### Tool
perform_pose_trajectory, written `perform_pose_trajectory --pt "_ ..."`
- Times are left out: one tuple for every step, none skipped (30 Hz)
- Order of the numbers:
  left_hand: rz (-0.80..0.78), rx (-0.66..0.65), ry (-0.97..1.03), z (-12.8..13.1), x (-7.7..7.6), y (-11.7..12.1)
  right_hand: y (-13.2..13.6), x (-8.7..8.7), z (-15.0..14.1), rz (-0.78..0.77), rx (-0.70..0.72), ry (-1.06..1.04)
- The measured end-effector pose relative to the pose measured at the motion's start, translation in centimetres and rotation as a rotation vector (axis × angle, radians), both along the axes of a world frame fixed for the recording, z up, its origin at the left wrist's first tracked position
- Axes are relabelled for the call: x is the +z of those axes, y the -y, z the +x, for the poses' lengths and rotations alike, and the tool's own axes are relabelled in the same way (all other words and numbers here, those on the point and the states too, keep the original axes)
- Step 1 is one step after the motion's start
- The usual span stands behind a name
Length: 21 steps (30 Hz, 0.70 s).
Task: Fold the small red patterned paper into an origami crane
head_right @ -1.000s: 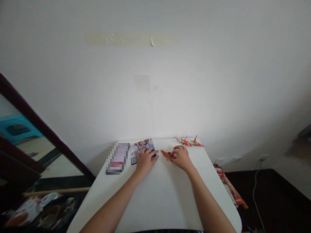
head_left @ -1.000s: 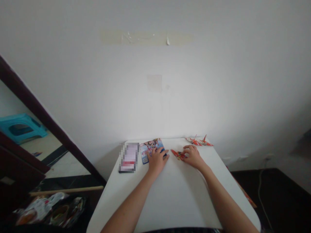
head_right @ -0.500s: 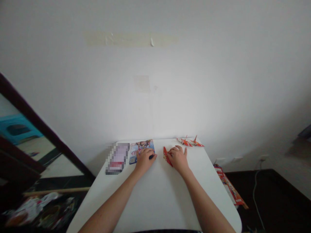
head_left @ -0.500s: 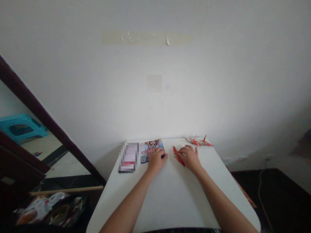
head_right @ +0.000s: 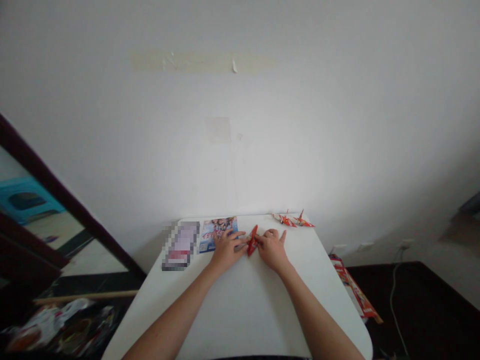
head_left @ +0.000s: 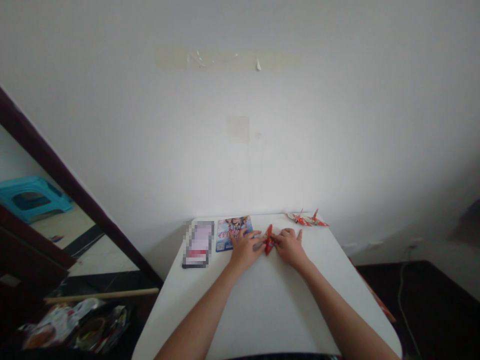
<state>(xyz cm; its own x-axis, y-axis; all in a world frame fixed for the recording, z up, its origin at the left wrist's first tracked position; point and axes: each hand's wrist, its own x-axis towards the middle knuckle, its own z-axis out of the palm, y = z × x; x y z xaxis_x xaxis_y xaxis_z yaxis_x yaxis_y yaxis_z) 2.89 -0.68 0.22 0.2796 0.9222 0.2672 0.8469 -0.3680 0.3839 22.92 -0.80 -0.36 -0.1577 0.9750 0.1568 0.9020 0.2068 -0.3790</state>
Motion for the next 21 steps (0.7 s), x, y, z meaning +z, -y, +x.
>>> perform_pose_trajectory --pt "-0.004 0.01 -0.018 0.0 0.0 0.0 0.0 -0.1 0.0 0.005 0.0 -0.004" --pt "-0.009 0.017 -0.03 0.1 0.0 0.1 0.0 -0.1 -0.1 0.012 -0.006 -0.009" --pt "-0.013 0.021 -0.038 0.1 -0.1 0.1 0.0 0.0 -0.1 0.016 -0.012 -0.012" --pt "-0.018 0.023 -0.043 0.1 -0.1 0.1 0.0 0.0 0.0 0.021 -0.018 -0.016" --pt "-0.022 0.022 -0.045 0.2 -0.1 0.1 0.0 0.2 0.0 0.026 -0.021 -0.018" --pt "-0.025 0.02 -0.046 0.2 -0.1 0.1 0.1 0.3 0.1 0.032 -0.02 -0.021" --pt "-0.026 0.016 -0.045 0.2 -0.2 0.2 0.1 0.5 0.2 0.038 -0.017 -0.025" --pt "-0.023 0.012 -0.044 0.3 -0.2 0.2 0.2 0.7 0.3 0.045 -0.007 -0.03" --pt "-0.02 0.009 -0.042 0.3 -0.2 0.2 0.3 0.8 0.4 0.052 0.005 -0.035" --pt "-0.018 0.01 -0.038 0.3 -0.2 0.1 0.3 1.0 0.5 0.059 0.021 -0.041" --pt "-0.018 0.013 -0.035 0.2 -0.1 0.1 0.4 1.0 0.6 0.063 0.043 -0.047" --pt "-0.018 0.018 -0.033 0.2 0.0 0.1 0.4 1.1 0.6 0.065 0.065 -0.054" --pt "-0.018 0.023 -0.032 0.1 0.1 0.1 0.4 1.1 0.7 0.063 0.086 -0.064" --pt "-0.018 0.026 -0.034 0.1 0.2 0.1 0.4 1.1 0.7 0.058 0.102 -0.074" --pt "-0.013 0.027 -0.037 0.0 0.3 0.1 0.4 1.1 0.7 0.051 0.112 -0.084" --pt "-0.014 0.027 -0.043 -0.1 0.4 0.1 0.4 1.1 0.7 0.044 0.12 -0.091" --pt "-0.012 0.026 -0.047 -0.1 0.5 0.1 0.3 1.1 0.7 0.039 0.123 -0.095" --pt "-0.012 0.025 -0.049 -0.2 0.6 0.0 0.3 1.1 0.8 0.038 0.128 -0.094" --pt "-0.013 0.024 -0.05 -0.3 0.7 0.0 0.3 1.1 0.8 0.042 0.133 -0.089" --pt "-0.015 0.023 -0.05 -0.3 0.7 -0.1 0.3 1.2 0.9 0.051 0.137 -0.084" --pt "-0.018 0.023 -0.049 -0.4 0.6 -0.1 0.2 1.2 0.9 0.059 0.142 -0.08"
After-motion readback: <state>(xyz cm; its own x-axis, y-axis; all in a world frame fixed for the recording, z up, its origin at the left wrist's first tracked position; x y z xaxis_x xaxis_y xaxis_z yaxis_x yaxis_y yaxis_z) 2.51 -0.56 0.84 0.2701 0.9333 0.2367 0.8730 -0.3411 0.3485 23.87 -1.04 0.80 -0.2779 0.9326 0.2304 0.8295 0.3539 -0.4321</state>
